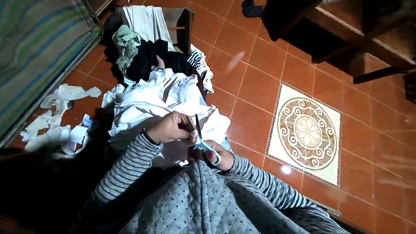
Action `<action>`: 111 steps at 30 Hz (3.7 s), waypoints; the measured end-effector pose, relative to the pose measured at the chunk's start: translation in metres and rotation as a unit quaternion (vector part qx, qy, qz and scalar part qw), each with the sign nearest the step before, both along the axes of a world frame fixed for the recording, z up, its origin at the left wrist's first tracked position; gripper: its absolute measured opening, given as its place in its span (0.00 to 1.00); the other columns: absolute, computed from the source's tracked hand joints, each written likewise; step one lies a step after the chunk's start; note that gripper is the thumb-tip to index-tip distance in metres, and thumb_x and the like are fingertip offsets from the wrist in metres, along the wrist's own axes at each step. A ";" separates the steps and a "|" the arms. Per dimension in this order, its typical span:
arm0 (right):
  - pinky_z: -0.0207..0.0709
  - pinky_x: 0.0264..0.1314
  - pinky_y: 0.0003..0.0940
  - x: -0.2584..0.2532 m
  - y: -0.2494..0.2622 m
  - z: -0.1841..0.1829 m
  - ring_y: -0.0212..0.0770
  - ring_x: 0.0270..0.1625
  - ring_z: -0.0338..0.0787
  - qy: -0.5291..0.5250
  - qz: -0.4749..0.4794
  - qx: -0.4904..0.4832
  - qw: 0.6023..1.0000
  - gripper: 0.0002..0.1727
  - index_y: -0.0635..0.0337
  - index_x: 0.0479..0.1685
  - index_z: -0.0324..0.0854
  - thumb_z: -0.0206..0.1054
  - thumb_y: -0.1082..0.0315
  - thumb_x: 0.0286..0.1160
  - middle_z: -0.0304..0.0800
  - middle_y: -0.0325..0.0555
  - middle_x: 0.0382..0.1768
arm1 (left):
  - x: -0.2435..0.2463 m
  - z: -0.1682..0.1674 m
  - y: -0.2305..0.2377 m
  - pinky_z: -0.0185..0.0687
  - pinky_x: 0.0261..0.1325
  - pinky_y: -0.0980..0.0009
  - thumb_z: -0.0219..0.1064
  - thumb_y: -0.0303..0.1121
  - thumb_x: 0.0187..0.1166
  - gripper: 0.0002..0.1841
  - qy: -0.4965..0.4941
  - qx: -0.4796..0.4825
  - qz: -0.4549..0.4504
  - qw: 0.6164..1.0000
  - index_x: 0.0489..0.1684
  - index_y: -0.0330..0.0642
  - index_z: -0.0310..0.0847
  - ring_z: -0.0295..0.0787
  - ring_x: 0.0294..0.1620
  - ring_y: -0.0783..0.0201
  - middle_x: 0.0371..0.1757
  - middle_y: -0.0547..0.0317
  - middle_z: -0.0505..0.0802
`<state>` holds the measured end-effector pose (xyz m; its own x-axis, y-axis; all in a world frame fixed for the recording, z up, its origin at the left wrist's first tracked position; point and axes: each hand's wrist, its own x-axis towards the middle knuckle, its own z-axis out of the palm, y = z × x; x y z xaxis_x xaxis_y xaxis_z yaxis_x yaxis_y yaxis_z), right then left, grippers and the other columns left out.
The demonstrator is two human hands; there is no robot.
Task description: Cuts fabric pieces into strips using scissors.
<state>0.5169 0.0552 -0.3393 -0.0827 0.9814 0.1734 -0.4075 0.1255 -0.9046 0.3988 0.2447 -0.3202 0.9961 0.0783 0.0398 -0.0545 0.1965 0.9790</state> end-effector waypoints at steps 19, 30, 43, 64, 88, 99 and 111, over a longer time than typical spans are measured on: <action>0.74 0.43 0.17 -0.008 0.016 0.010 0.15 0.40 0.83 -0.002 0.035 -0.016 0.999 0.22 0.42 0.36 0.84 0.61 0.35 0.80 0.87 0.20 0.33 | -0.016 -0.015 0.002 0.87 0.39 0.84 0.75 0.18 0.63 0.10 -0.097 -0.071 0.045 0.992 0.27 0.47 0.89 0.89 0.32 0.84 0.30 0.76 0.94; 0.80 0.49 0.18 -0.010 0.018 0.012 0.15 0.45 0.86 -0.073 0.025 -0.060 0.995 0.19 0.44 0.46 0.87 0.66 0.41 0.80 0.91 0.20 0.41 | -0.024 -0.021 0.001 0.87 0.42 0.82 0.75 0.19 0.65 0.05 -0.108 -0.037 0.098 0.989 0.28 0.41 0.89 0.88 0.36 0.83 0.34 0.74 0.93; 0.82 0.63 0.22 0.053 0.023 0.060 0.21 0.60 0.89 -0.143 0.243 -0.067 0.957 0.23 0.34 0.68 0.86 0.67 0.41 0.77 0.92 0.23 0.61 | -0.084 0.075 -0.009 0.56 0.88 0.47 0.80 0.30 0.69 0.42 0.279 0.218 0.081 0.932 0.87 0.34 0.64 0.68 0.86 0.43 0.84 0.36 0.74; 0.84 0.52 0.20 0.032 0.075 0.017 0.23 0.51 0.91 0.004 0.286 -0.012 0.958 0.24 0.35 0.70 0.85 0.60 0.39 0.81 0.92 0.27 0.61 | -0.220 0.189 0.062 0.79 0.43 0.80 0.48 0.26 0.90 0.15 0.128 0.307 0.514 0.791 0.63 0.25 0.76 0.79 0.36 0.79 0.41 0.60 0.85; 0.87 0.55 0.30 0.041 0.067 -0.036 0.33 0.55 0.93 0.158 0.181 -0.176 0.955 0.23 0.36 0.58 0.90 0.62 0.37 0.78 0.92 0.34 0.62 | -0.518 0.215 0.016 0.62 0.78 0.29 0.63 0.37 0.87 0.20 0.688 0.260 0.607 0.300 0.69 0.32 0.82 0.77 0.75 0.29 0.68 0.26 0.85; 0.88 0.54 0.34 0.040 0.063 -0.036 0.37 0.55 0.94 0.161 0.156 -0.157 0.962 0.25 0.37 0.59 0.90 0.63 0.35 0.76 0.92 0.38 0.64 | -0.487 0.228 0.054 0.66 0.74 0.29 0.66 0.45 0.85 0.29 0.779 0.285 0.482 0.282 0.55 0.15 0.81 0.77 0.73 0.24 0.63 0.15 0.83; 0.86 0.38 0.28 0.034 0.054 -0.024 0.25 0.25 0.86 0.225 0.057 -0.130 0.964 0.24 0.39 0.25 0.91 0.59 0.39 0.82 0.85 0.25 0.18 | -0.330 0.268 0.084 0.86 0.56 0.50 0.68 0.34 0.83 0.14 0.459 0.426 0.614 0.481 0.59 0.33 0.84 0.91 0.45 0.53 0.50 0.42 0.91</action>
<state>0.5506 0.1089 -0.3629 -0.1675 0.9853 -0.0339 -0.7635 -0.1513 -0.6278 0.0688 0.3287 -0.0519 -0.1510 0.9747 0.1648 0.9140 0.0741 0.3990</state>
